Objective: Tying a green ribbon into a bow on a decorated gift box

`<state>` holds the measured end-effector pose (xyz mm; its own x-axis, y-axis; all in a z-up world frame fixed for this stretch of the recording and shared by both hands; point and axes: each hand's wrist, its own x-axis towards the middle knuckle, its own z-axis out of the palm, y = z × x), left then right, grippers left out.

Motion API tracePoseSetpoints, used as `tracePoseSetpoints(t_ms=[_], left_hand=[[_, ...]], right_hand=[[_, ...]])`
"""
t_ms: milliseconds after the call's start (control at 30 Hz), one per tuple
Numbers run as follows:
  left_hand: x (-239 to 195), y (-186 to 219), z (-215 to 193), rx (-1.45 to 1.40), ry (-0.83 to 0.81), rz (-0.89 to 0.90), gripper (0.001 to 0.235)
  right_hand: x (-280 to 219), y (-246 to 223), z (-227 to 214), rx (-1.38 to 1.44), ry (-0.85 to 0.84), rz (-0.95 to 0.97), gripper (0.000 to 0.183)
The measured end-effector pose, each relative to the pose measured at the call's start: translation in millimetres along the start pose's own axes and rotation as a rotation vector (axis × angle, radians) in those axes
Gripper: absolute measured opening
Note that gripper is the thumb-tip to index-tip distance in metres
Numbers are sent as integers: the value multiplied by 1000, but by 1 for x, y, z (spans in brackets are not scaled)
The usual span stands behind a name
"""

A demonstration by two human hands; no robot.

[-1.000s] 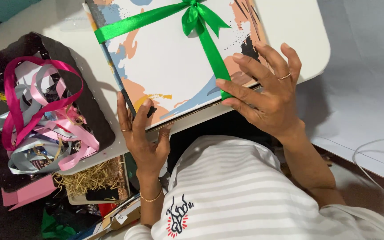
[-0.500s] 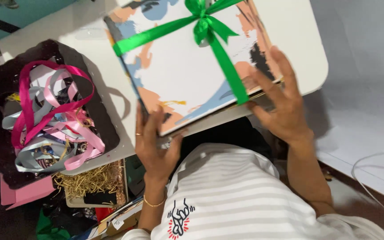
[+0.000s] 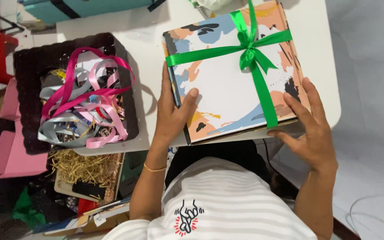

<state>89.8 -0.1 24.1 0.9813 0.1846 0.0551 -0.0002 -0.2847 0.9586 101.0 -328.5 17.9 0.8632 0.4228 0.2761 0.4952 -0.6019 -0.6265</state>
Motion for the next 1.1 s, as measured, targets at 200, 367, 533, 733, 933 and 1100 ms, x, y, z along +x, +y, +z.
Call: tracePoseSetpoints(t_ms=[200, 367, 533, 733, 933, 1100], left_hand=[[-5, 24, -2, 114, 56, -44, 77], [-13, 28, -4, 182, 156, -127, 74], [-7, -1, -4, 166, 164, -5, 94], [-9, 23, 4, 188, 52, -192, 99], [-8, 23, 2, 236, 57, -151, 83], [-14, 9, 8, 19, 168, -69, 91]], right_hand=[[1, -6, 1, -35, 14, -47, 90], [7, -11, -15, 74, -23, -4, 87], [45, 15, -29, 470, 98, 162, 108], [122, -1, -34, 517, -60, 410, 63], [134, 0, -15, 563, -173, 515, 55], [133, -26, -16, 446, -105, 325, 52]])
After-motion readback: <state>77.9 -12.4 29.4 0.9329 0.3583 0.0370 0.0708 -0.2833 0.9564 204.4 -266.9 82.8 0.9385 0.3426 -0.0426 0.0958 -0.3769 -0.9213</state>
